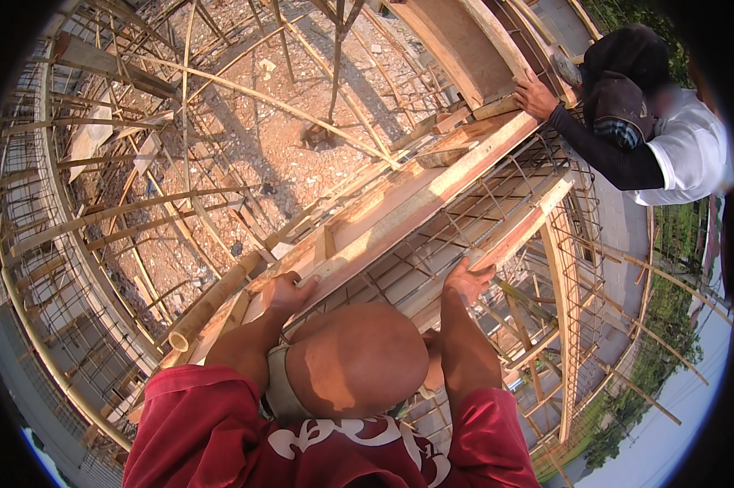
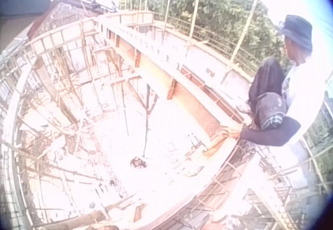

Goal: The person positions and secures wooden planks onto a curved scaffolding structure while another worker hammers nearby. The person then uses a tape measure to measure sections of the formwork.

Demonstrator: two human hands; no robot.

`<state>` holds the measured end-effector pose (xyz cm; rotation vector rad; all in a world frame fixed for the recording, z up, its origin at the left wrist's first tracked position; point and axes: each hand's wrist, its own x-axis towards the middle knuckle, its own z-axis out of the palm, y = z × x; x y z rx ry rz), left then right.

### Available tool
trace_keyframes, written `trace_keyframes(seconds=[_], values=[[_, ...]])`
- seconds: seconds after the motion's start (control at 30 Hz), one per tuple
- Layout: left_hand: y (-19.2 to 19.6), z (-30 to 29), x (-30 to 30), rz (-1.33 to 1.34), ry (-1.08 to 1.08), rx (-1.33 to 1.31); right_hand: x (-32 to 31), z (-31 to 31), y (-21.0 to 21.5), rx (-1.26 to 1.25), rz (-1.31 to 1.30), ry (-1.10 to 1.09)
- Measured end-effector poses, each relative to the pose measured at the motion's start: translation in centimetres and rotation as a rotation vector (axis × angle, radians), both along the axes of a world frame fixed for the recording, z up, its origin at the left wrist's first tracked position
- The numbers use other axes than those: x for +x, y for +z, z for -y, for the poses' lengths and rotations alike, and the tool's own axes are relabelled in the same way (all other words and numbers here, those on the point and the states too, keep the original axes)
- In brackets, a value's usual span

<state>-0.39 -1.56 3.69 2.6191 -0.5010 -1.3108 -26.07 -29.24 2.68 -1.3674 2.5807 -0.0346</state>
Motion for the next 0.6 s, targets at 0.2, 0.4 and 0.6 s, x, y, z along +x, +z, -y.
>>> trace_keyframes(seconds=[0.2, 0.4, 0.6], values=[[-0.5, -0.3, -0.2, 0.008, 0.003, -0.033, 0.2, 0.0, 0.7, 0.046, -0.003, -0.031], [-0.2, 0.2, 0.6, -0.057, 0.006, -0.047, 0.4, -0.1, 0.3, 0.003, -0.056, 0.056], [0.7, 0.2, 0.4, -0.095, 0.011, 0.006, -1.9, -0.4, -2.1, -0.132, -0.069, 0.195]])
